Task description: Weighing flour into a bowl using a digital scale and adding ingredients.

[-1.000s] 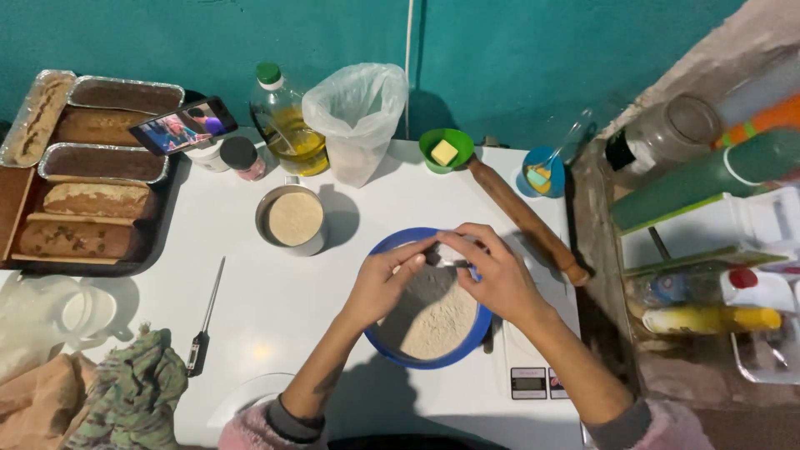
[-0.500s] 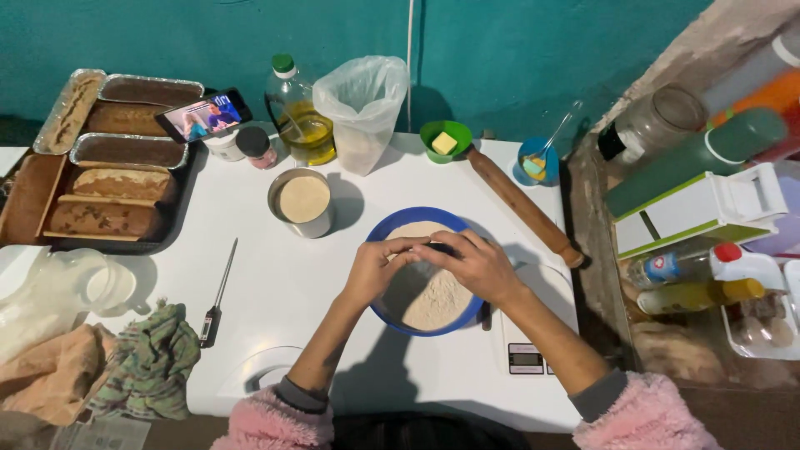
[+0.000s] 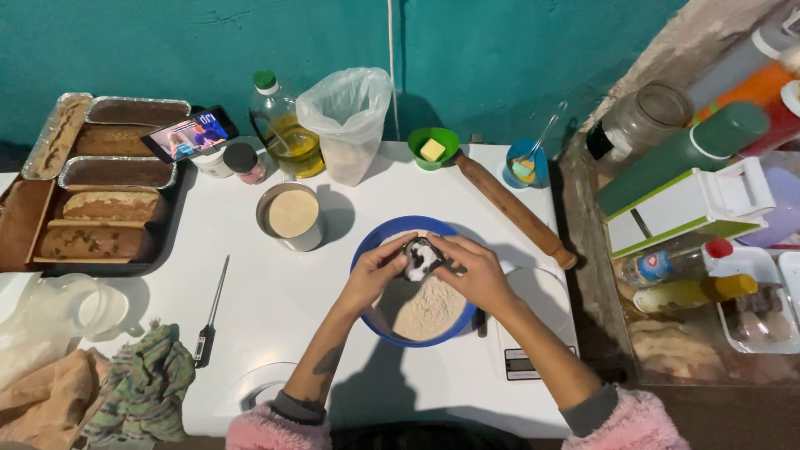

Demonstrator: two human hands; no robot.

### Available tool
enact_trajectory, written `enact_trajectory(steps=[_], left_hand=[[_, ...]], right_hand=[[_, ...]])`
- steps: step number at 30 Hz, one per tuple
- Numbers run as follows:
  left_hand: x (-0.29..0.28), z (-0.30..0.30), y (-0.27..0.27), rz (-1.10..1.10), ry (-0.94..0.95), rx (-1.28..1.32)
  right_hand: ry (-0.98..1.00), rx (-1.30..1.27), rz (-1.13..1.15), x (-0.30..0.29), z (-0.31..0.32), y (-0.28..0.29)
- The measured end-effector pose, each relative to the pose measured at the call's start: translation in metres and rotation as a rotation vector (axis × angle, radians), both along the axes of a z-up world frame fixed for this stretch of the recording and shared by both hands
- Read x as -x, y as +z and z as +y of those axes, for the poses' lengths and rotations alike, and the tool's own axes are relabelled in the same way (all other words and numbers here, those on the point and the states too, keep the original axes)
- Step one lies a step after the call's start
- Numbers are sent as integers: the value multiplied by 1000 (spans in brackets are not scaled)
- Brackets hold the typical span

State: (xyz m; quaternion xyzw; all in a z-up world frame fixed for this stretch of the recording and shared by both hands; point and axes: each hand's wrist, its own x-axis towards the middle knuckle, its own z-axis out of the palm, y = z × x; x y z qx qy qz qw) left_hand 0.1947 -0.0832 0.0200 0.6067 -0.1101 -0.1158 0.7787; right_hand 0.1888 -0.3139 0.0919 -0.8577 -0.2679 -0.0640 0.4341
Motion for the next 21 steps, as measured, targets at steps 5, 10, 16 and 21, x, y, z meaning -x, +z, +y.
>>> enact_trajectory(steps=[5,10,16,21], left_hand=[[-4,1,-8,48,-115,124],[-3,2,6,262,-198,346],[-10,2,-10,290,-179,571],[-12,-4,12,303,-144,548]], right_hand=[[-38,-105,113,-2,3,3],[-77,-50,-2,1,7,-2],[-15,242,-255,4,14,2],[1,294,-253,-2,20,3]])
